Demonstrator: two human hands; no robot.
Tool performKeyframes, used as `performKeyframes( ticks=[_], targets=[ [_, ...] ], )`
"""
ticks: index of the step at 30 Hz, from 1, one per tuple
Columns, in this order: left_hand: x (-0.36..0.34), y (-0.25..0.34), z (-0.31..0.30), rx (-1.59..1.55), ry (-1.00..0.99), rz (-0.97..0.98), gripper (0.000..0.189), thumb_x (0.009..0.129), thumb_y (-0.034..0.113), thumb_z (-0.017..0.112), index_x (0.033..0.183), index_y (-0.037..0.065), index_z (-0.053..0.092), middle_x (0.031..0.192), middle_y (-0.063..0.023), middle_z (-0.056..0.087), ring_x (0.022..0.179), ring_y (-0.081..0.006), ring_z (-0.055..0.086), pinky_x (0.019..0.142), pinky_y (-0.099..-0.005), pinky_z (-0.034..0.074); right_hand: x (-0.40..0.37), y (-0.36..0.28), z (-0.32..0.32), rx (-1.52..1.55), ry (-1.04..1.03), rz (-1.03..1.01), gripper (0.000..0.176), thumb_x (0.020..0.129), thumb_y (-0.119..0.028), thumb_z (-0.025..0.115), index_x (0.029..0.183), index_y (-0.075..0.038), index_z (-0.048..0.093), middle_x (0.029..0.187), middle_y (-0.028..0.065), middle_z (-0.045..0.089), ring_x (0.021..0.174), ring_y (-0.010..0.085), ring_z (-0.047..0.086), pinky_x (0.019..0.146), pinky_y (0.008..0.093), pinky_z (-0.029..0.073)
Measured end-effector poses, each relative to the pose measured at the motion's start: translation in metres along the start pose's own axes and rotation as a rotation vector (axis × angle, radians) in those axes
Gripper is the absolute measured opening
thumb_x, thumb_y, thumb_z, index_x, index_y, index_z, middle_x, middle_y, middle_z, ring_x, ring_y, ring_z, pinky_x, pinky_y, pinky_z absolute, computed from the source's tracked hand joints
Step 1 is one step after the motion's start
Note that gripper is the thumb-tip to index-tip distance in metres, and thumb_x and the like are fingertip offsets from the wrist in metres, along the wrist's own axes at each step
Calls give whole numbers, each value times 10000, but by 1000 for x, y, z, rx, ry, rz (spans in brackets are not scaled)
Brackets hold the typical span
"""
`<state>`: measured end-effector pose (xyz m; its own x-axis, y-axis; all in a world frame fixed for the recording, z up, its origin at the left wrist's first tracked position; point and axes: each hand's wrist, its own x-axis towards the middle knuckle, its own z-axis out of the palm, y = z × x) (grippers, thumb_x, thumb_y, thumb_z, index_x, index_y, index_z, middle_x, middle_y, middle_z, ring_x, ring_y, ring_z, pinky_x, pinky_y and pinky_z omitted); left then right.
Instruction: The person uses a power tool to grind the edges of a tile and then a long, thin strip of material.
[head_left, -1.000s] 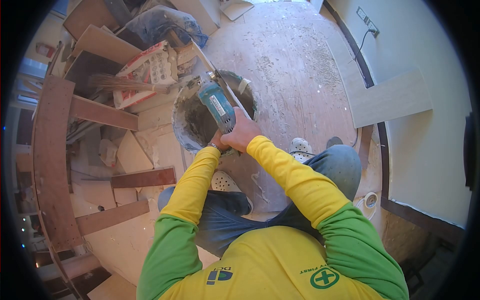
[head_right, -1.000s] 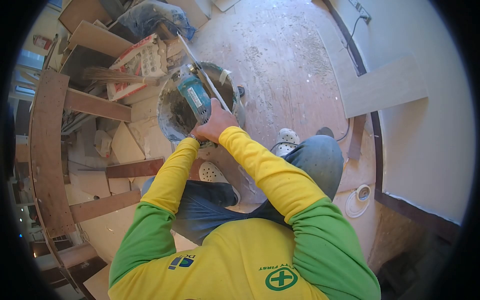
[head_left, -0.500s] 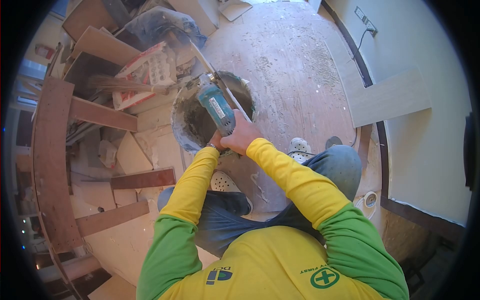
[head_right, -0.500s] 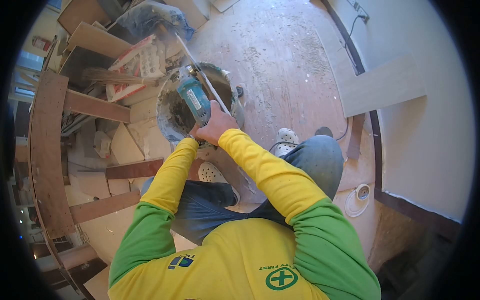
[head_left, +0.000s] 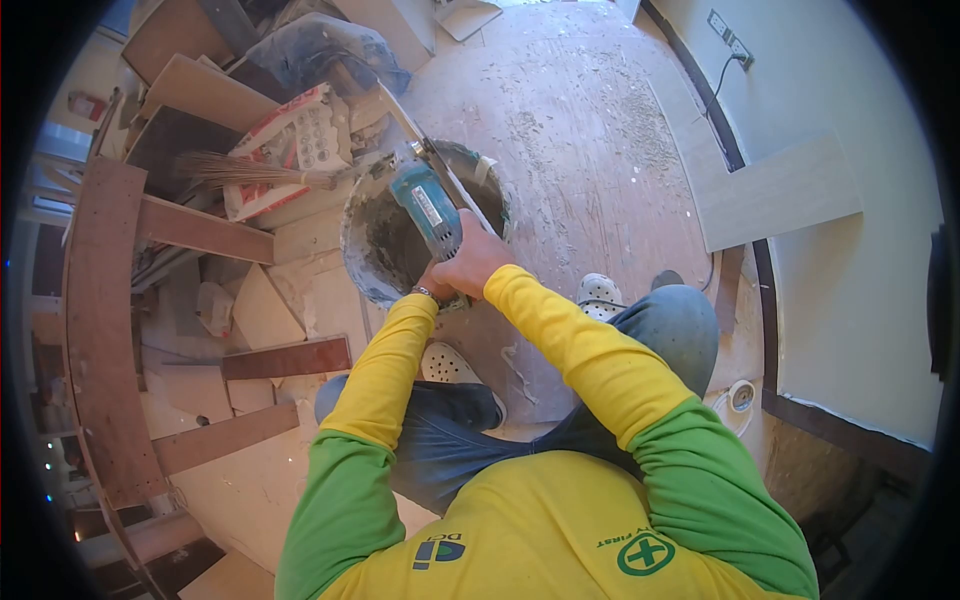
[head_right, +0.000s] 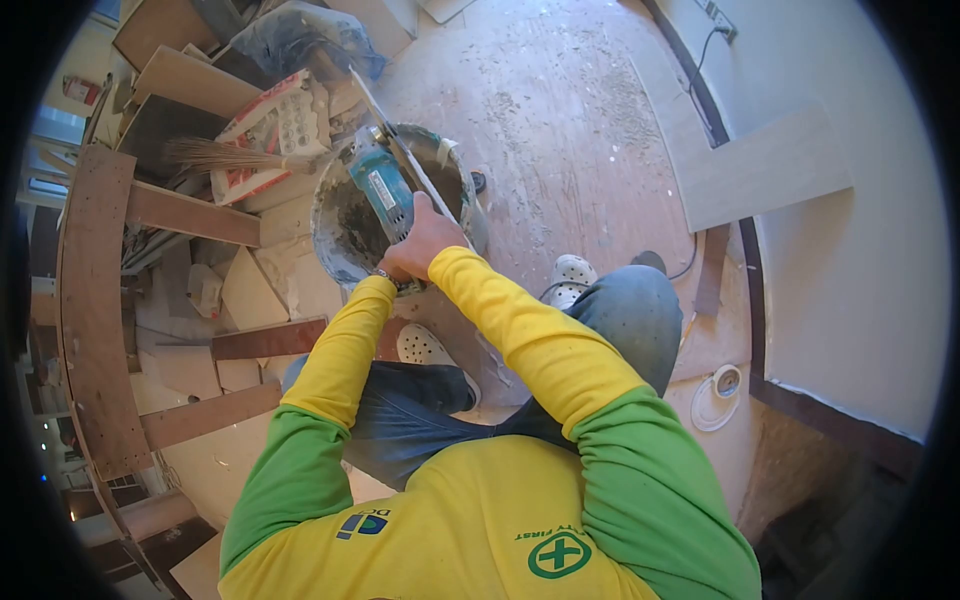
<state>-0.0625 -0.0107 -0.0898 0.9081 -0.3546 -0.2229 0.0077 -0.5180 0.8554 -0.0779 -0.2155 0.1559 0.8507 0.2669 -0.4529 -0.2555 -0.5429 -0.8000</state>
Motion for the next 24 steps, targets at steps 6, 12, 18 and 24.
performKeyframes(
  ticks=[6,12,18,24],
  targets=[
    [-20,48,-9,-301,110,-10,547,844,152,796,1342,72,585,1264,-105,690,1163,-216,651,976,-398,533,-10,4,-3,-18,21,-31,1061,712,-363,789,1569,-25,263,1299,324,623,1230,451,614,1070,441,484],
    [-29,83,-15,-263,78,-42,643,848,162,806,1422,96,524,1338,-91,648,1214,-188,610,1020,-389,502,-13,11,3,-22,92,-52,936,686,-291,769,1495,-69,355,1178,304,663,1093,474,657,960,480,531],
    [-29,98,-17,-504,39,-129,582,918,124,738,1448,99,498,1368,-66,618,1216,-168,591,1031,-378,494,-17,15,4,-36,103,-56,946,689,-297,770,1499,-56,346,1191,308,659,1111,473,652,975,478,527],
    [-21,81,-16,-624,53,-178,585,912,125,745,1442,86,500,1376,-68,612,1212,-166,590,1029,-374,494,-23,14,1,-28,84,-59,947,697,-298,766,1507,-57,338,1215,310,652,1137,469,644,999,476,515]
  ],
)
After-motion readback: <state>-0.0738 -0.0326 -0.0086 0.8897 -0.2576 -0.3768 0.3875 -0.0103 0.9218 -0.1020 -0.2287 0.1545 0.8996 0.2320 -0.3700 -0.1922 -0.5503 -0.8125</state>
